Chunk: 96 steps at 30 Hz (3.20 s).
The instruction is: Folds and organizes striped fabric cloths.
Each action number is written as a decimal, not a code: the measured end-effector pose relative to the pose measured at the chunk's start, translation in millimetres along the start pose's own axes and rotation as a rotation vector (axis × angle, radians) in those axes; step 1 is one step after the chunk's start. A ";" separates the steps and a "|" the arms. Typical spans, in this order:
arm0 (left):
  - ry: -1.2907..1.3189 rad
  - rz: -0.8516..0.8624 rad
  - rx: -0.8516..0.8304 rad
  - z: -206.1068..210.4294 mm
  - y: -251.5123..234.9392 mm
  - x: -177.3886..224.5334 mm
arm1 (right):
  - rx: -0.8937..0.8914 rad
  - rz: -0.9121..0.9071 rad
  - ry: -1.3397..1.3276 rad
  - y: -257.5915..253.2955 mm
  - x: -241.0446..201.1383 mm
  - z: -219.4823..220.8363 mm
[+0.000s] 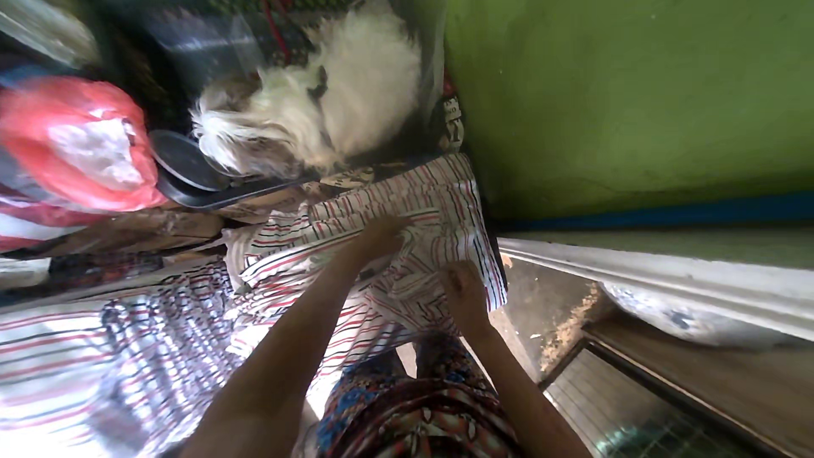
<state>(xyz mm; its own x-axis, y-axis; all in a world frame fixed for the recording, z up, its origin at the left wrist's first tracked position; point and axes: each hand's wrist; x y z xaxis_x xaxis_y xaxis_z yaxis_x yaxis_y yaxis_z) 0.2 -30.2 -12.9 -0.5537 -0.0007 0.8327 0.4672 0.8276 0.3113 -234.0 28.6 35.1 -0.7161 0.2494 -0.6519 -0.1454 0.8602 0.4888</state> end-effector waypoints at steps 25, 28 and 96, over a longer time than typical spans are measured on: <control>-0.005 0.014 0.000 2.2 -0.7 -9.0 | -0.028 -0.457 0.318 37.2 22.2 38.3; -0.006 0.019 0.004 2.8 1.6 -8.5 | -0.219 -0.092 0.171 25.6 -9.9 23.6; 0.037 -0.036 0.015 2.2 -0.6 -5.3 | 0.036 -0.470 0.254 36.9 25.3 19.1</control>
<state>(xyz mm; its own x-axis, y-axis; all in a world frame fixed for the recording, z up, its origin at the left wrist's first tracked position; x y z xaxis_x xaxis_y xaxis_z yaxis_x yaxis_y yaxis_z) 1.3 -29.5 -18.4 -0.5439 -0.0510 0.8376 0.4367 0.8351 0.3344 -244.4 75.2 25.6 -0.7226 -0.2782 -0.6328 -0.4701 0.8689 0.1549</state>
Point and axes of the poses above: each hand's wrist, its own y-axis away from the middle knuckle, its own z-axis out of the palm, x = y × z, and after that the axes turned 14 degrees about z, right-handed
